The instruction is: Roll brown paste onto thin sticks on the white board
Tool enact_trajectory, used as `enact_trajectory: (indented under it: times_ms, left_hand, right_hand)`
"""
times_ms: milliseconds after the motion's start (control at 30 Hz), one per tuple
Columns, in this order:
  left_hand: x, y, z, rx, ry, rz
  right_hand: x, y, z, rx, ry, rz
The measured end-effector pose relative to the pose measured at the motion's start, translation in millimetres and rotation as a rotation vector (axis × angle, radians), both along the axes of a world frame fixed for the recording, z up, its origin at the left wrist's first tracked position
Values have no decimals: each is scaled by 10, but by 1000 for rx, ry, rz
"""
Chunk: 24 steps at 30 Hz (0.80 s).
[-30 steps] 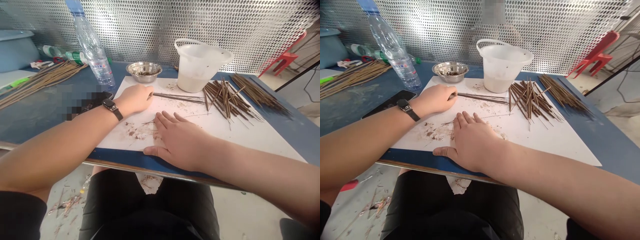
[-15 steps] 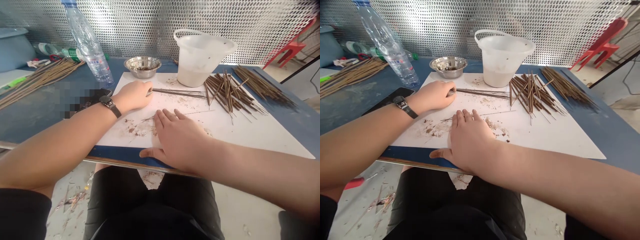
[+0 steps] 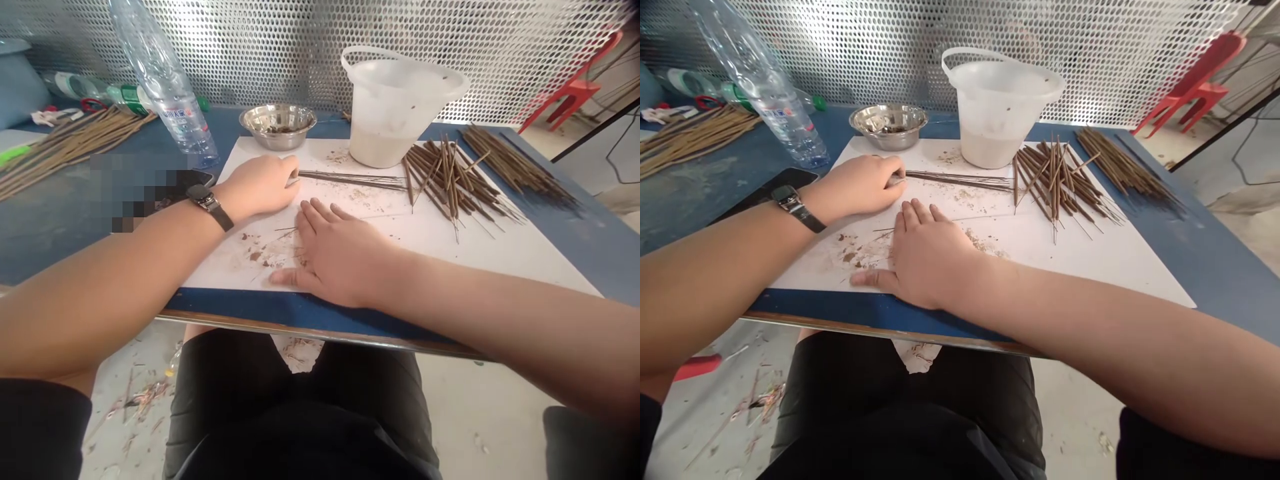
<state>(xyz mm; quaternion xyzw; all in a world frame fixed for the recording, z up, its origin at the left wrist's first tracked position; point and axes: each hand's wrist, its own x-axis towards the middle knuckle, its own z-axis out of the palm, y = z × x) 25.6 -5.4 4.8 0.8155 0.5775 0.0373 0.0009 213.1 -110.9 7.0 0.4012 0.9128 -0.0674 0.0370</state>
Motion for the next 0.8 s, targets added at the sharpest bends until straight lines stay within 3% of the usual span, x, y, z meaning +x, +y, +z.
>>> enact_trajectory:
  times_ms: [100,300,500,700,800]
  left_hand:
    - [0,-14,13,-1,-9,-1]
    - [-3,-15,11,-2,7,-15]
    - [15,-38,36,-16,34,-7]
    - [24,-72,61,-18,38,-15]
    - [26,-77,68,-23,46,-17]
  right_hand:
    - [22,93,35,-62,22,11]
    - [166,-45,48,-120,57,46]
    - [87,141,27,-94,73,25]
    - [144,-108,69,-96,1,48]
    - [118,-61,36,-67,36,50]
